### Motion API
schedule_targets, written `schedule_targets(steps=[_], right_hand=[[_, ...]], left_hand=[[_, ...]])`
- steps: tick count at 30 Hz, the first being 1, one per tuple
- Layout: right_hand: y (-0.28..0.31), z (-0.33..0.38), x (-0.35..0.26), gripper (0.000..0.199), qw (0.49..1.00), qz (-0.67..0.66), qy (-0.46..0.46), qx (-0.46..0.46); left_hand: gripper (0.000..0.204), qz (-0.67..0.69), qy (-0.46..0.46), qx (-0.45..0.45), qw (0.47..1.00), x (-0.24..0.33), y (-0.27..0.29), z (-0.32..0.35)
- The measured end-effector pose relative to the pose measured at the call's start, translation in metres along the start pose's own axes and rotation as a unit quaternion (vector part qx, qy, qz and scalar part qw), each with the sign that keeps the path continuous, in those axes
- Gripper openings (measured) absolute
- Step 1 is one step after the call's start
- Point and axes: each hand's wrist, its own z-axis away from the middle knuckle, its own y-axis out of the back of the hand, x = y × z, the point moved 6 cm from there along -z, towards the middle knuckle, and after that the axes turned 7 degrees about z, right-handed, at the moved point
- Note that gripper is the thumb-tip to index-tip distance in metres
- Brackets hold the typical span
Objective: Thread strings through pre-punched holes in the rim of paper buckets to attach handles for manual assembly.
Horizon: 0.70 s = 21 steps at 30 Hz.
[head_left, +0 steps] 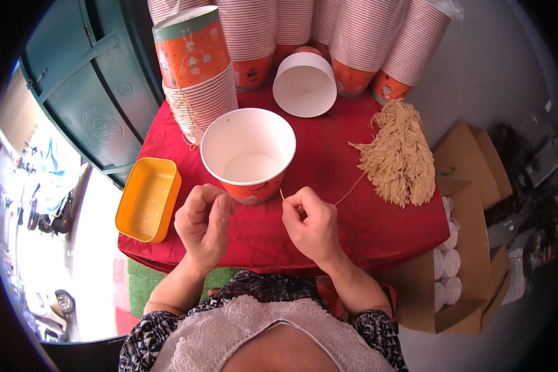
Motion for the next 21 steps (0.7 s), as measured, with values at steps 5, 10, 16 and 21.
schedule_targets(steps=[5,10,16,21], right_hand=[[-0.007,-0.007,0.006,0.013,1.000,0.002,-0.001,-0.003],[-0.009,-0.011,0.006,0.013,1.000,0.014,0.005,-0.002],[-0.011,-0.014,0.006,0.013,1.000,0.016,0.012,-0.006],[-0.013,-0.016,0.007,0.013,0.999,0.029,0.024,-0.013]], left_hand=[[0.016,-0.007,0.007,-0.006,1.000,-0.004,0.005,0.000],[0.017,0.002,0.012,-0.007,1.000,-0.007,0.007,0.000],[0.012,0.026,0.031,0.006,0.999,-0.011,0.009,0.000],[0.010,0.021,0.020,-0.003,1.000,-0.009,0.008,-0.003]])
